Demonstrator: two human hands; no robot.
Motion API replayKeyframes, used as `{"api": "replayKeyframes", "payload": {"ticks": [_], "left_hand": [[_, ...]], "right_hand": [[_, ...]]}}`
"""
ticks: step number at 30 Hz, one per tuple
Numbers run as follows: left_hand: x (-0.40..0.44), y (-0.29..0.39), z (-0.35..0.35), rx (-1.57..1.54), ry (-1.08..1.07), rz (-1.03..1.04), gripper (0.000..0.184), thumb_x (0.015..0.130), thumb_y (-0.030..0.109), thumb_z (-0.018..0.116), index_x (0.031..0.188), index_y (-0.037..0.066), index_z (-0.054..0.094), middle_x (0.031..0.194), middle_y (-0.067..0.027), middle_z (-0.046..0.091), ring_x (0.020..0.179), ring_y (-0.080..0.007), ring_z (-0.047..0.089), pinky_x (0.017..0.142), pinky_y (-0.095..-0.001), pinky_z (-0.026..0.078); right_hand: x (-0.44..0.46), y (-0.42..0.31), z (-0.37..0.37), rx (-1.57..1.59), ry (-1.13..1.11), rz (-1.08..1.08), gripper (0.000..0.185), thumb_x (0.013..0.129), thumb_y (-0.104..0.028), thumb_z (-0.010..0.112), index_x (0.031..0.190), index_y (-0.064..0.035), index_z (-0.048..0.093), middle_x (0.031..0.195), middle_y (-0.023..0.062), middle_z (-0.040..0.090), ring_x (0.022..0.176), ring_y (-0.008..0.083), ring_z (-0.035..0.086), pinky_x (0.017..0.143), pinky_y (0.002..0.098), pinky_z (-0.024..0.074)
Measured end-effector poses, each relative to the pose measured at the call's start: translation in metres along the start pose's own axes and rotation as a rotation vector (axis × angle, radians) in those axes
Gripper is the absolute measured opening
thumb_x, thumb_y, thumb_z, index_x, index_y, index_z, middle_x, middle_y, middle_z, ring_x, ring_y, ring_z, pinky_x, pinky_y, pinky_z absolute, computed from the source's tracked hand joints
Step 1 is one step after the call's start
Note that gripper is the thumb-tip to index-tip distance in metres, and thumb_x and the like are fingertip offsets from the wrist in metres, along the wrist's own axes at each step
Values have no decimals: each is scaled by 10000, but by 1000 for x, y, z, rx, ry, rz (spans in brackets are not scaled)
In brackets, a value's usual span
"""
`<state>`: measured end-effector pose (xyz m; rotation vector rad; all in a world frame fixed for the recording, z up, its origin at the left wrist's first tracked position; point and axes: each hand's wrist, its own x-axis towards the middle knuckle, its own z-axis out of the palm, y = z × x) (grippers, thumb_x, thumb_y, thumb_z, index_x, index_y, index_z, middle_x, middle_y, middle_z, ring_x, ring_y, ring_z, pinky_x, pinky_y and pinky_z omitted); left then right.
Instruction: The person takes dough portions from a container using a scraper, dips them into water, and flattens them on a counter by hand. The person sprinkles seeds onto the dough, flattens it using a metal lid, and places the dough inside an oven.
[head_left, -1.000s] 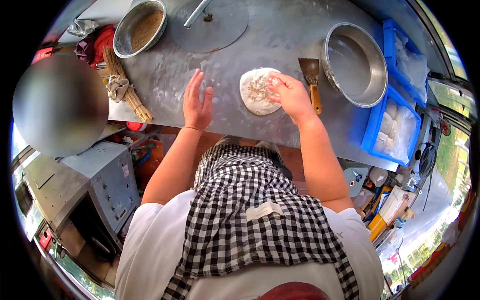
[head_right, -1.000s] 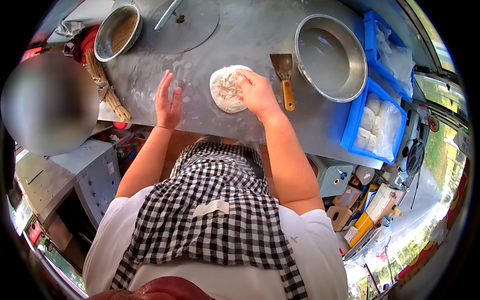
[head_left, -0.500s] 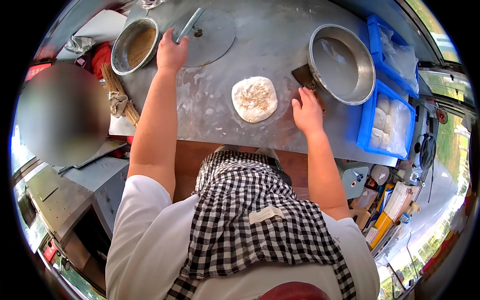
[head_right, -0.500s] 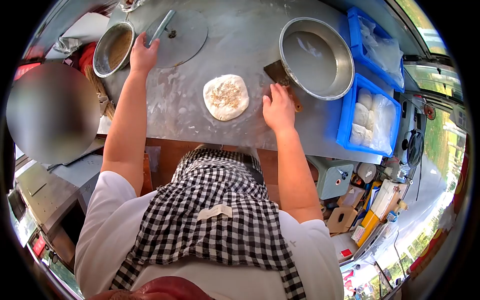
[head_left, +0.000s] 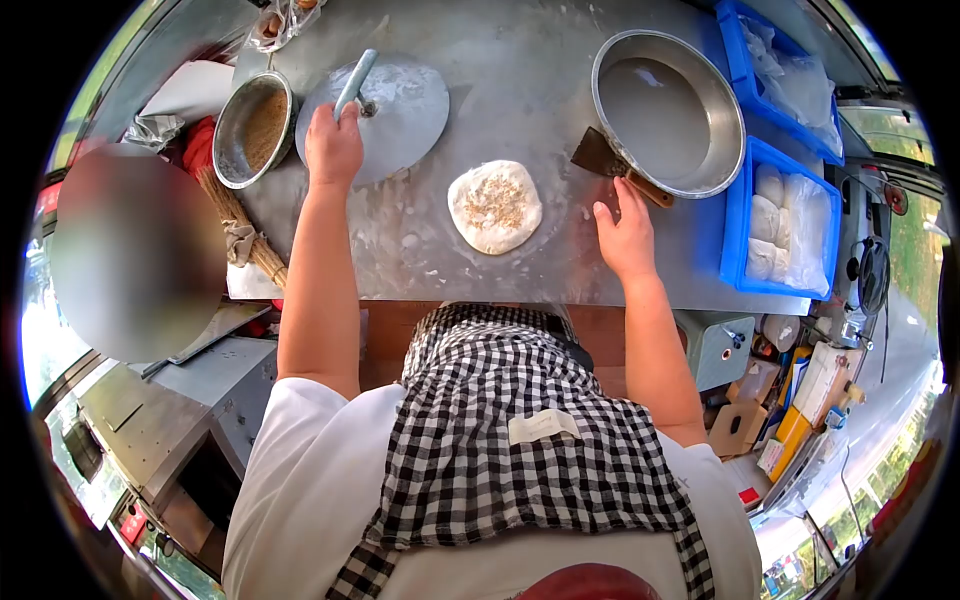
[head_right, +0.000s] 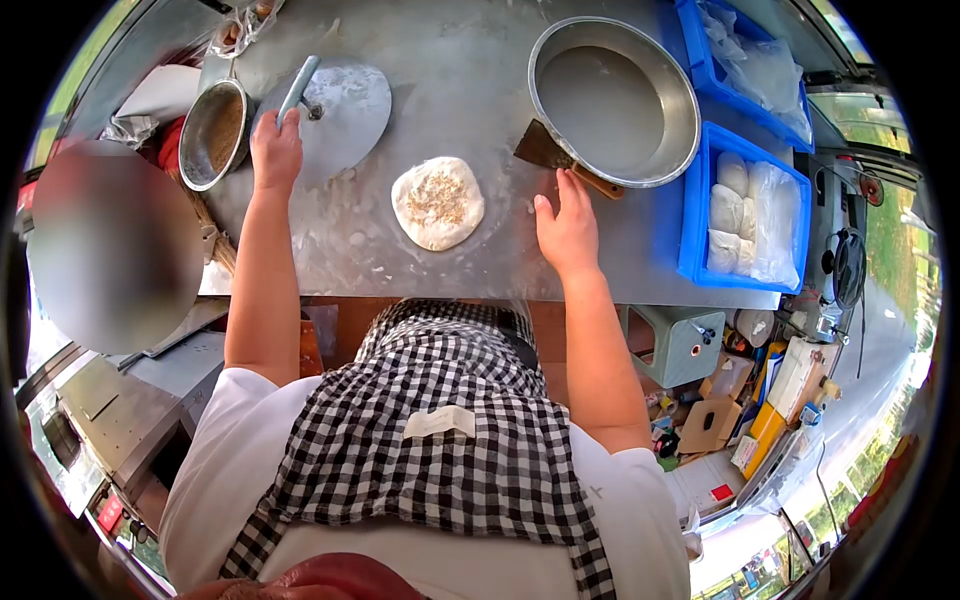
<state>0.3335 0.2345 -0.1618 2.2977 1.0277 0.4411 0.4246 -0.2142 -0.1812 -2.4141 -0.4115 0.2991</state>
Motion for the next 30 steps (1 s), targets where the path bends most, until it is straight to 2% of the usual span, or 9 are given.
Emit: {"api": "replayKeyframes", "payload": {"ticks": [3,6,11,15,22,25,28,30], "left_hand": [[-47,28,-14,-120,-37,-18,345,1046,318,660,1143,-13,675,962,-202,726,887,-374,689,819,-474,526],[-97,62,-23,-166,-75,79,267,1048,250,684,1150,5,651,880,-164,684,805,-325,650,765,-441,521],[-156,77,-3,-190,-172,239,235,1032,189,686,1169,7,626,981,-208,669,896,-407,655,787,-473,527],[-185,70,24,-266,-222,307,251,1024,185,695,1184,8,618,981,-197,669,912,-412,654,806,-473,533],[-203,61,21,-312,-478,50,294,1049,246,669,1247,29,643,1005,-173,690,919,-358,669,821,-438,538],[-186,55,7,-327,-600,51,284,1063,276,650,1223,49,706,988,-141,700,912,-308,674,832,-405,538],[-161,30,16,-425,-419,170,287,1095,260,615,1170,13,739,948,-82,720,911,-200,676,844,-331,531],[-148,28,26,-421,-284,106,268,1098,237,609,1149,15,750,960,-83,722,936,-196,674,879,-327,527]], "right_hand": [[4,-8,-2,44,14,5,557,1008,-258,684,1489,-3,566,1527,222,570,1433,382,527,1197,449,438],[3,-13,1,59,28,-24,539,1012,-253,682,1479,-5,577,1509,216,587,1419,376,543,1188,447,448],[6,-24,10,88,24,-73,511,1014,-238,677,1466,-16,592,1493,210,602,1409,373,553,1184,446,451],[7,-27,17,93,37,-107,498,1006,-222,683,1455,-22,602,1473,210,615,1392,372,569,1170,447,464],[-3,-19,28,69,78,-197,483,978,-178,706,1423,-16,615,1427,197,646,1336,380,609,1122,451,505],[-6,-25,34,74,66,-231,476,968,-161,707,1415,-22,622,1416,186,655,1328,376,614,1123,458,502],[-2,-39,41,-8,44,-334,470,972,-157,693,1422,-42,622,1427,166,652,1352,362,603,1151,473,478],[3,-50,52,-61,55,-423,471,974,-156,682,1430,-55,617,1436,157,649,1373,354,591,1172,488,458]]}}
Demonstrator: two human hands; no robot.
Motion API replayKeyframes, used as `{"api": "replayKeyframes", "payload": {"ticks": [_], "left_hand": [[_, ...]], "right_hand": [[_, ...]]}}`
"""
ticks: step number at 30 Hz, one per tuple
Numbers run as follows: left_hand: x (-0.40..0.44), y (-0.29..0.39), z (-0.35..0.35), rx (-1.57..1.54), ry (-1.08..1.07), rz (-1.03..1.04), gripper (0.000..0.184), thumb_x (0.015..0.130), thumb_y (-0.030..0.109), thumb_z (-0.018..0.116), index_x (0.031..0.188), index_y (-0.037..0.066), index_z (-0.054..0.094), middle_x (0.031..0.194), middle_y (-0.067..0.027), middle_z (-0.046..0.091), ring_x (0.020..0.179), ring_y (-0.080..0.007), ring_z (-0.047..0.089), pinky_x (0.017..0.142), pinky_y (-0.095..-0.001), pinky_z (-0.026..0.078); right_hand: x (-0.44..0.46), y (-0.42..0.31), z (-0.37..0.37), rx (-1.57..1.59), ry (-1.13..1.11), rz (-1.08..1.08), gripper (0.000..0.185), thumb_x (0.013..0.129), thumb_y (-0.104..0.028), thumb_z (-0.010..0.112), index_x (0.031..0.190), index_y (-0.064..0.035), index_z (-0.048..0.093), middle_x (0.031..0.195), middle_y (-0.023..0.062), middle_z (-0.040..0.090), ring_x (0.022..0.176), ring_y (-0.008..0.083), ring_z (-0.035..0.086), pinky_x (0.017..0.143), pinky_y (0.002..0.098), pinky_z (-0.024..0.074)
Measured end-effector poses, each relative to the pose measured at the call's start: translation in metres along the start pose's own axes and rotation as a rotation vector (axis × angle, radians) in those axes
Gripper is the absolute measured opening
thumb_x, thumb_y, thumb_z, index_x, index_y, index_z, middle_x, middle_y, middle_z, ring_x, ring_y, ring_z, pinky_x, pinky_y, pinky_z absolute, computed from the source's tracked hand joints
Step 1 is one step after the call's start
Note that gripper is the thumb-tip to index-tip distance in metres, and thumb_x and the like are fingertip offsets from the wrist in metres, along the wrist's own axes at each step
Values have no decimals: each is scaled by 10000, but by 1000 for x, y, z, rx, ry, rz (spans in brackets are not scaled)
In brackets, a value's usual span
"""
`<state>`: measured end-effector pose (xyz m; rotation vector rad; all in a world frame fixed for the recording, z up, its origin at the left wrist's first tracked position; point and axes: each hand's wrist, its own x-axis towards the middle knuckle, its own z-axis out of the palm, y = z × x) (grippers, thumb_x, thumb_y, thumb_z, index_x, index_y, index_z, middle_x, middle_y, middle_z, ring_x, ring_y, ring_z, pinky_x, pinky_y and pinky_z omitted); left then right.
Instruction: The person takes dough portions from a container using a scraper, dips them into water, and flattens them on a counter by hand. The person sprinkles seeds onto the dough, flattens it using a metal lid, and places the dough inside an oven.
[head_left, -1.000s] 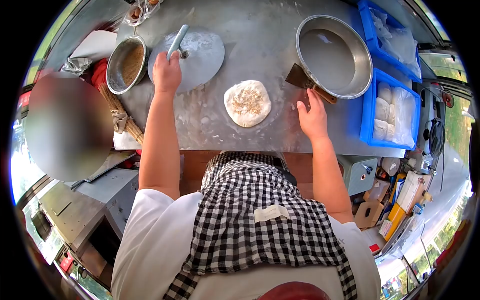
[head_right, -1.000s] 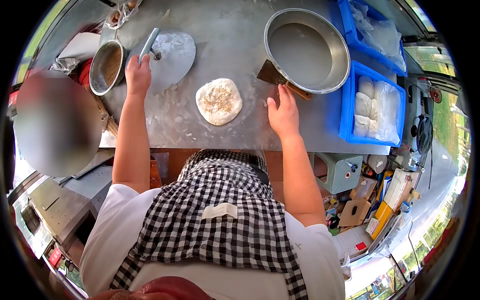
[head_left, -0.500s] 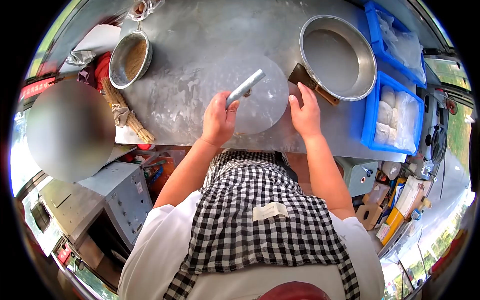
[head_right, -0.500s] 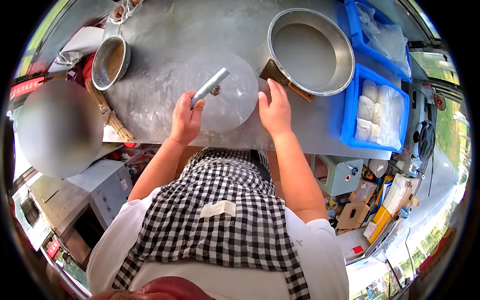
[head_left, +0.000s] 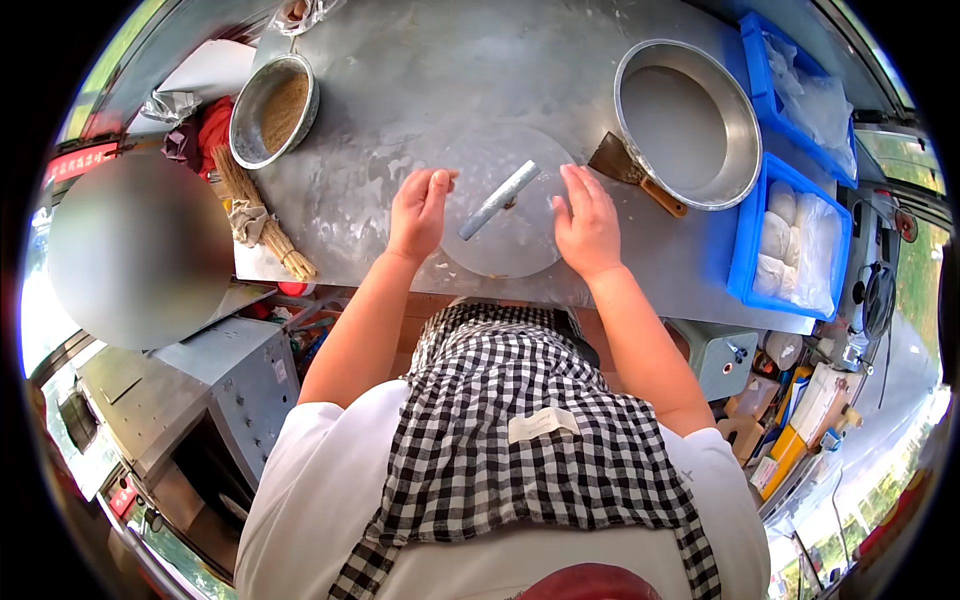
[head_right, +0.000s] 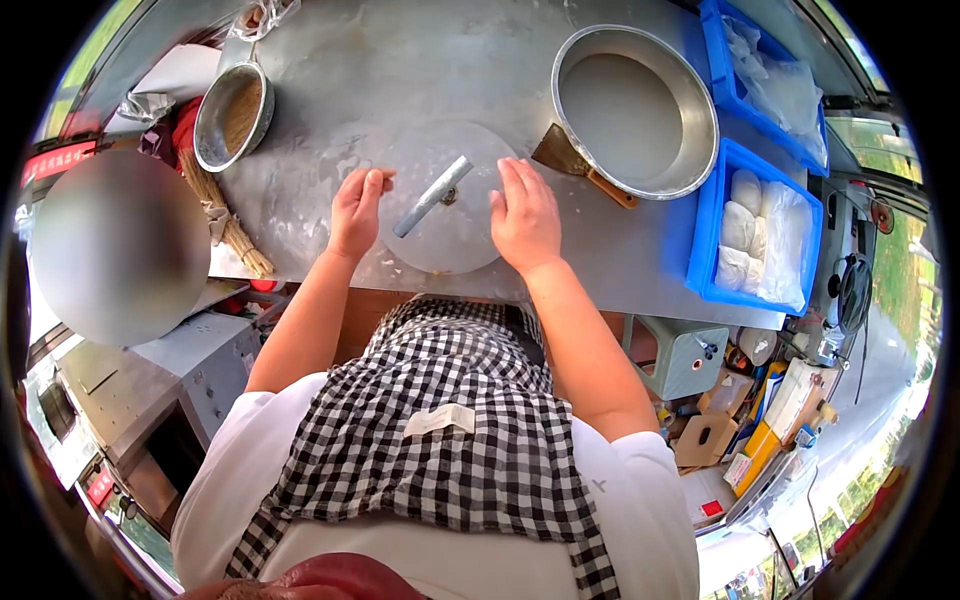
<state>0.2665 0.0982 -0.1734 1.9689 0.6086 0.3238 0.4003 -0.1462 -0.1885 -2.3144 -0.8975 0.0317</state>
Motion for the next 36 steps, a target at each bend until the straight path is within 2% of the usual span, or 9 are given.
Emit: {"api": "replayKeyframes", "payload": {"ticks": [2,5,6,9,10,21,24,34,36], "left_hand": [[16,-15,4,53,64,-21,252,1083,199,617,1227,32,739,1091,-112,729,1024,-244,685,951,-359,531],[32,-11,24,194,79,262,316,1031,202,656,1314,71,710,1222,-149,703,1121,-330,674,979,-422,537],[33,-15,28,255,-58,214,473,1038,259,645,1477,87,601,1468,-169,613,1373,-351,573,1159,-448,457],[29,-26,50,686,-122,433,586,1063,373,591,1563,79,505,1623,-158,491,1543,-327,411,1292,-458,301],[24,-28,55,802,-202,421,662,1082,469,507,1616,86,434,1709,-138,383,1613,-302,295,1339,-484,181],[31,-28,63,817,-211,356,657,1093,413,468,1662,102,370,1740,-127,331,1628,-307,265,1337,-499,173],[31,-29,65,846,-159,403,656,1080,467,491,1605,74,468,1700,-143,405,1599,-315,329,1328,-510,202],[29,-17,59,734,-231,278,675,1095,405,459,1670,76,327,1761,-118,283,1651,-289,201,1347,-500,115],[16,-15,58,892,-283,306,669,1090,373,457,1675,81,317,1765,-111,278,1651,-287,200,1347,-508,104]], "right_hand": [[10,-7,14,-42,-74,-31,486,1002,-196,637,1468,-68,592,1532,161,577,1480,345,495,1251,509,371],[26,-12,41,-135,-69,-112,534,1015,-256,615,1507,-57,560,1629,162,477,1556,338,391,1304,511,283],[31,-13,46,-196,-200,-49,589,1020,-301,597,1546,-47,522,1687,154,399,1597,330,318,1330,520,213],[27,-8,55,-226,-143,-117,608,1030,-298,591,1573,-44,488,1667,160,430,1572,356,365,1303,560,251],[27,-7,56,-241,-149,-117,609,1030,-308,598,1572,-51,493,1667,153,432,1578,346,359,1301,561,248],[36,-2,58,-221,-147,-96,625,1000,-287,594,1576,-64,500,1686,128,426,1588,322,351,1317,543,220],[35,-1,57,-223,-138,-105,627,1000,-285,595,1578,-64,499,1683,127,430,1586,320,355,1318,538,218],[42,4,58,-233,-143,-138,647,995,-294,600,1583,-51,485,1694,143,402,1595,333,333,1317,548,217],[35,1,58,-247,-143,-130,651,990,-296,599,1582,-50,485,1694,141,401,1596,327,329,1319,543,215]]}}
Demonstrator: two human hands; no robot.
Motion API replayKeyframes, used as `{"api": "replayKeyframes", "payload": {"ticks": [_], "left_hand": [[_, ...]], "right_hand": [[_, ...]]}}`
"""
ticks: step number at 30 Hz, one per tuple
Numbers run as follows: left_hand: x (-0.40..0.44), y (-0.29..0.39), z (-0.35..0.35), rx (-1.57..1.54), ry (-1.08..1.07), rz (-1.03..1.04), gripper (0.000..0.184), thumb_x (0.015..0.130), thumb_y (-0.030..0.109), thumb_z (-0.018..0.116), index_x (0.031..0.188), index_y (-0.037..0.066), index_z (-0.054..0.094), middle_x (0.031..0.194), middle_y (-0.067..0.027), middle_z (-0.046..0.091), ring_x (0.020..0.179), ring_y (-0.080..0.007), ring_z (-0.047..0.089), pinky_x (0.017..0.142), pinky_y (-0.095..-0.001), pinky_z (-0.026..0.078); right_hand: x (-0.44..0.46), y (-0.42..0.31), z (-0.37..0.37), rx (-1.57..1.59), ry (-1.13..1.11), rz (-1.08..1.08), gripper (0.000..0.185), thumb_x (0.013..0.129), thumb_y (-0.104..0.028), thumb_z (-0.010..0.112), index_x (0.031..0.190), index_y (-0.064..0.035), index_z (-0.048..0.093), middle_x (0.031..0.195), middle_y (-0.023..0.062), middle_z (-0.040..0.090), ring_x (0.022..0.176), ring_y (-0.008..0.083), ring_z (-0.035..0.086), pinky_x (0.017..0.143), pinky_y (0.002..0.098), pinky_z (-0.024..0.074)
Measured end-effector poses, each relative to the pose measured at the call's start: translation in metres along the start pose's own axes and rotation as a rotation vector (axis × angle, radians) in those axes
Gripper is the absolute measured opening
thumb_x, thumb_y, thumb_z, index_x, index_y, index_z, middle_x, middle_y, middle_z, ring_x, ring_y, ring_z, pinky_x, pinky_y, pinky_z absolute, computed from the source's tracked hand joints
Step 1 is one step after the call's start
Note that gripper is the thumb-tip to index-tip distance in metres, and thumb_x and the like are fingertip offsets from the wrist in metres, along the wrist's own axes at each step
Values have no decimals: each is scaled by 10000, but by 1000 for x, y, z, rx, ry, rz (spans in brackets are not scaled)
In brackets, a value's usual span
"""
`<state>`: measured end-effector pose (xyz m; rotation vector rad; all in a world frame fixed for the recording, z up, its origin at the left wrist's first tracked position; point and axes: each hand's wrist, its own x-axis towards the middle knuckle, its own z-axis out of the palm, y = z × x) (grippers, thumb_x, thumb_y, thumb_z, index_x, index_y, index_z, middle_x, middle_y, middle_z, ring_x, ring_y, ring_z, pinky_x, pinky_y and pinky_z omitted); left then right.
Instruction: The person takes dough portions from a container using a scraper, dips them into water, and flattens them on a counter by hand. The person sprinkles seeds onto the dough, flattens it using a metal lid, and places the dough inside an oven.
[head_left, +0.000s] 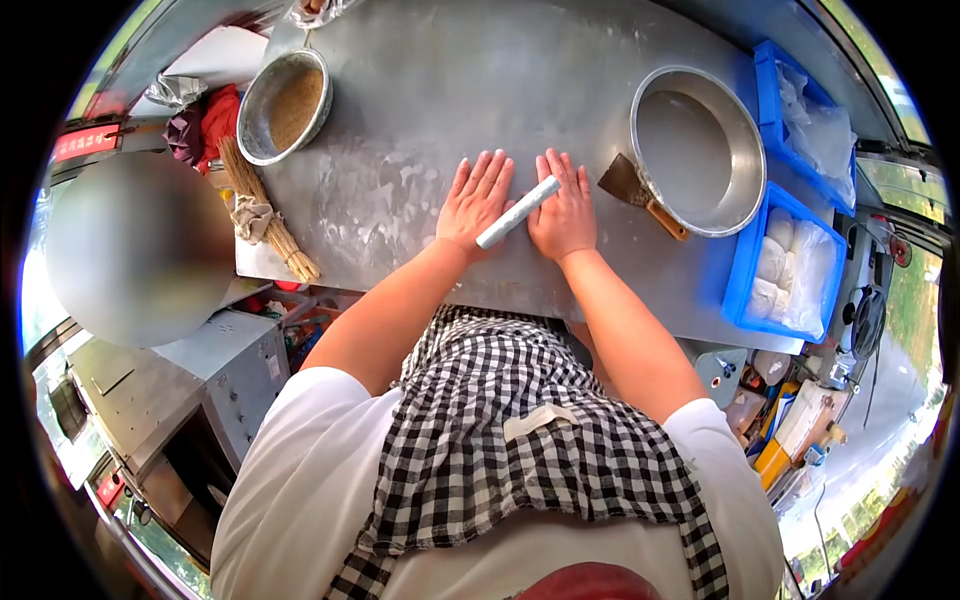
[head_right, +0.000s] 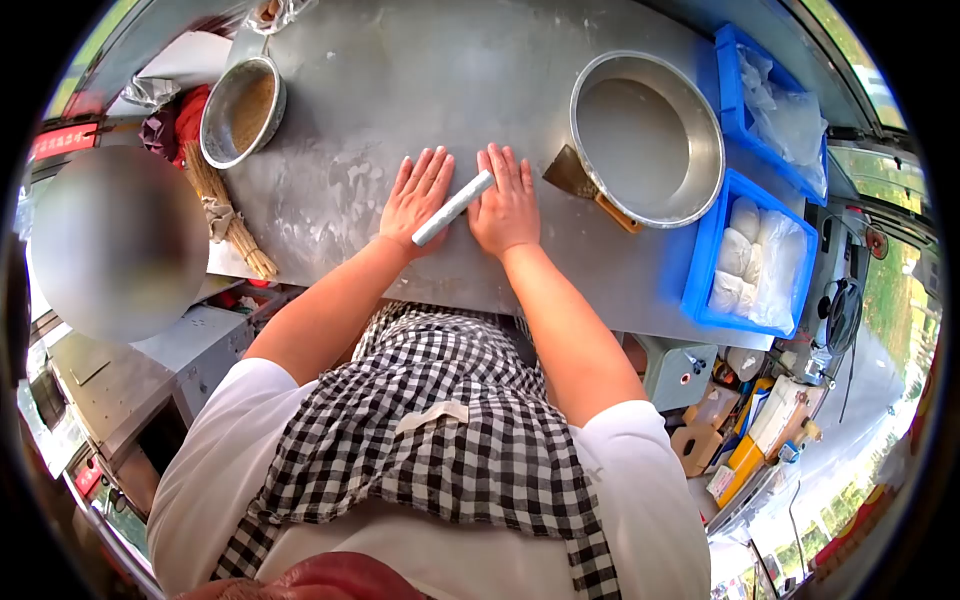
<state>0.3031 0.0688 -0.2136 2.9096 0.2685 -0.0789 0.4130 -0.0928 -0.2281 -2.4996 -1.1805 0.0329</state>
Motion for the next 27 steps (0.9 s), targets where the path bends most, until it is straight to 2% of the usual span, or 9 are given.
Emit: {"api": "replayKeyframes", "payload": {"ticks": [1,2,8,11,12,15,16,27], "left_hand": [[-4,2,0,78,-30,23,666,1088,357,456,1678,83,311,1767,-107,275,1652,-285,200,1346,-512,99],[-4,2,1,4,-6,12,663,1078,327,459,1677,84,314,1769,-101,275,1652,-284,204,1344,-523,93],[-1,0,6,29,17,23,662,1077,339,464,1672,83,326,1763,-102,289,1648,-281,216,1345,-512,109],[3,-6,10,-56,52,42,767,952,235,596,1662,82,349,1752,-105,314,1641,-283,240,1343,-507,157],[7,-6,-1,-116,-7,13,705,1021,283,550,1666,87,343,1754,-95,311,1642,-275,233,1345,-497,145],[18,-4,7,-110,67,-54,660,1081,337,484,1672,86,333,1760,-95,299,1644,-267,225,1347,-486,128],[18,-5,14,-26,95,-45,660,1090,428,450,1662,110,370,1755,-79,315,1638,-255,243,1344,-495,136],[20,-10,12,-48,109,-25,659,1081,421,481,1653,109,383,1738,-89,345,1627,-270,269,1344,-496,153]], "right_hand": [[-1,-1,0,10,-7,-2,650,990,-295,597,1581,-49,485,1694,139,401,1597,324,329,1320,541,215],[0,-1,-1,14,-3,-2,648,990,-295,595,1579,-49,486,1694,138,401,1597,321,329,1321,538,214],[5,3,-1,-19,-8,-16,652,1008,-317,592,1589,-48,466,1691,133,405,1596,320,328,1323,534,208],[7,4,0,-40,-28,-15,652,1040,-355,598,1600,-56,451,1679,137,418,1586,331,343,1310,543,234],[15,5,-1,-23,-27,-8,653,1041,-353,596,1603,-56,447,1682,136,415,1588,328,341,1311,542,234],[16,7,2,-25,-16,-13,651,1047,-354,591,1605,-53,443,1688,132,407,1591,317,338,1313,537,231],[20,7,3,-35,-4,-27,650,1049,-355,589,1605,-52,443,1691,130,405,1592,314,338,1314,534,230],[14,7,2,-57,-9,-8,639,1045,-336,568,1598,-39,451,1694,154,394,1594,328,332,1319,528,218]]}}
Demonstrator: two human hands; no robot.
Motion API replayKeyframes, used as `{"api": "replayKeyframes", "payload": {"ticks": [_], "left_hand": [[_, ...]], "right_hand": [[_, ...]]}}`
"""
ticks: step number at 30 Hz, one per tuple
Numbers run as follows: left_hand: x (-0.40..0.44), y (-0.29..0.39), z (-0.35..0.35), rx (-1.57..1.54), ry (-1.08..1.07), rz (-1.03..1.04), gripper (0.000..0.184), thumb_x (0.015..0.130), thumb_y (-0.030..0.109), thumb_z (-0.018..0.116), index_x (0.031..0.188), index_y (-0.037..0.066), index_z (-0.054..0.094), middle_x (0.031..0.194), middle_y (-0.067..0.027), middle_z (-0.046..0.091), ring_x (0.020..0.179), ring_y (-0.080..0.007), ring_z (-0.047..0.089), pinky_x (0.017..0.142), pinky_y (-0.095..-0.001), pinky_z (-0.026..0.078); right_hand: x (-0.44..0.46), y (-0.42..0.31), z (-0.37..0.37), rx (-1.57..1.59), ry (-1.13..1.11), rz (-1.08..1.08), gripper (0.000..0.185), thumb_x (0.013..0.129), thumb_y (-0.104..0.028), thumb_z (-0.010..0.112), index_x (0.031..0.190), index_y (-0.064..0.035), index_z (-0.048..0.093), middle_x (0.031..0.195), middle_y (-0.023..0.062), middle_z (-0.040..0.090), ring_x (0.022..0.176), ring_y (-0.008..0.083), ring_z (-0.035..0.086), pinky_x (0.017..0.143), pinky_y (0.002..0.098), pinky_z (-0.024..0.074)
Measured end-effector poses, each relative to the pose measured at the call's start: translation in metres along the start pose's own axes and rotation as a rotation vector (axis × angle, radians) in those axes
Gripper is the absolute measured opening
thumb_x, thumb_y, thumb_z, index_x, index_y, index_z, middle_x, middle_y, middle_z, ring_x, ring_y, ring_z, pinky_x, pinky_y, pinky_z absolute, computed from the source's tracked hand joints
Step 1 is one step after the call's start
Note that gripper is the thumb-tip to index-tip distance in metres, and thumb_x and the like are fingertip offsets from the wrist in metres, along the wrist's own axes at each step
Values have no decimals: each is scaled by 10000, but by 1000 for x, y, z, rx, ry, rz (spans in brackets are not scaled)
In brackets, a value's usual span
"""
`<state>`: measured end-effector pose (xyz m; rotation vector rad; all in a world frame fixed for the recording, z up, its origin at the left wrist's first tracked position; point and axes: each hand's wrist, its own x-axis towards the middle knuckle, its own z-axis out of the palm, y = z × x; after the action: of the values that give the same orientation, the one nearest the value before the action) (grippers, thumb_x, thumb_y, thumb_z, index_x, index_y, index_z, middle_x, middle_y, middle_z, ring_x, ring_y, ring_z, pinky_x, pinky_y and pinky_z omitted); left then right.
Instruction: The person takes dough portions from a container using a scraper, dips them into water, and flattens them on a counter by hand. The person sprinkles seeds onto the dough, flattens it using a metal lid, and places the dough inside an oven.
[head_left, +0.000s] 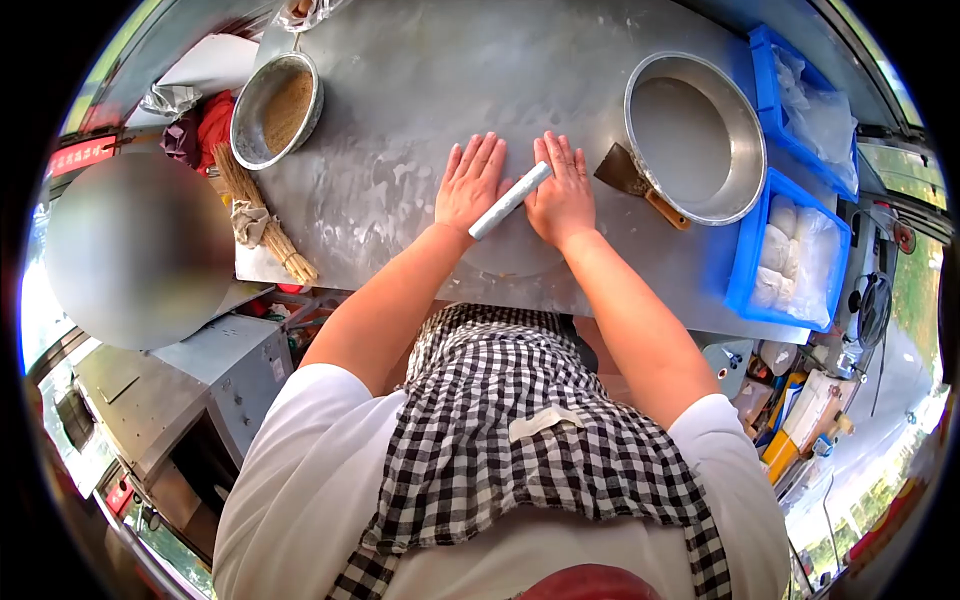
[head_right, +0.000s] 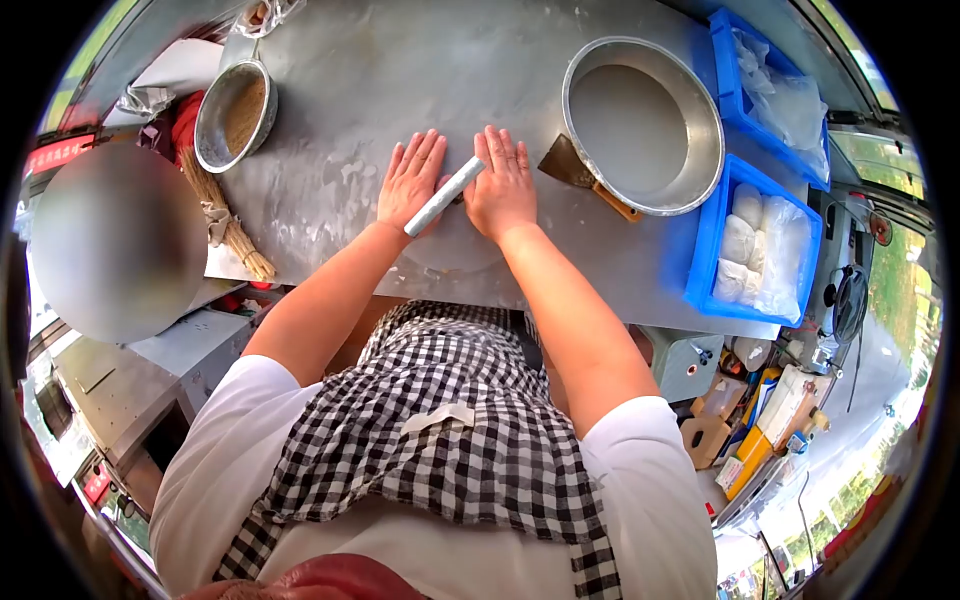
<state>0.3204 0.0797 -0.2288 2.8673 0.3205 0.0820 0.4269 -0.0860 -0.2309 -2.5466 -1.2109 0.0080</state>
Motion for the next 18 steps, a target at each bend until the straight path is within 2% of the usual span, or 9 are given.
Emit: {"api": "replayKeyframes", "payload": {"ticks": [2,3,4,5,6,9,12,15,18], "left_hand": [[-10,2,3,22,8,0,651,1078,410,499,1644,105,396,1732,-96,354,1626,-279,269,1341,-498,167],[-8,1,3,-67,27,-4,726,982,248,567,1662,98,358,1745,-101,330,1633,-287,260,1340,-499,173],[-7,-1,-2,-60,31,25,740,951,214,590,1649,94,376,1738,-102,343,1625,-295,278,1336,-504,186],[-15,0,1,-65,24,24,753,934,197,605,1645,89,380,1734,-106,349,1622,-300,282,1335,-509,188],[-4,-3,0,-59,58,37,766,918,181,619,1640,84,384,1730,-110,355,1620,-306,287,1334,-515,190],[-7,-2,-5,-92,39,34,765,919,176,632,1637,76,386,1725,-116,362,1619,-310,288,1336,-515,185],[-15,9,-4,-124,68,1,689,971,223,611,1618,74,426,1714,-121,381,1614,-310,297,1332,-521,198],[-31,18,-5,-125,48,73,692,983,277,625,1618,81,434,1704,-122,398,1606,-310,315,1326,-530,207],[-32,25,-10,-127,51,60,722,979,341,646,1623,90,434,1702,-119,403,1605,-300,321,1324,-529,210]], "right_hand": [[-9,0,-1,13,6,13,648,1025,-321,579,1592,-31,457,1693,154,395,1596,333,325,1321,531,214],[-2,1,-3,19,17,11,661,1007,-313,592,1587,-25,461,1694,151,393,1599,333,318,1324,532,208],[-6,-3,-4,30,16,14,673,990,-306,606,1582,-18,465,1695,148,392,1602,334,311,1327,532,201],[-5,-3,-4,23,14,23,636,1024,-303,557,1594,-38,462,1688,157,405,1593,334,335,1317,537,226],[0,-1,-2,27,32,21,638,1023,-307,560,1594,-39,462,1687,154,408,1593,334,337,1318,537,224],[-13,-1,4,32,41,20,642,1022,-318,569,1594,-45,466,1684,146,415,1591,333,343,1318,538,225],[-4,2,8,18,52,12,635,1027,-332,569,1584,-43,477,1689,143,407,1592,328,340,1318,540,222],[-11,-1,8,28,17,20,620,1040,-347,554,1567,-26,493,1701,146,387,1597,321,326,1324,542,202],[-18,-4,7,33,8,14,616,1040,-340,553,1566,-26,493,1700,146,388,1596,324,327,1323,544,199]]}}
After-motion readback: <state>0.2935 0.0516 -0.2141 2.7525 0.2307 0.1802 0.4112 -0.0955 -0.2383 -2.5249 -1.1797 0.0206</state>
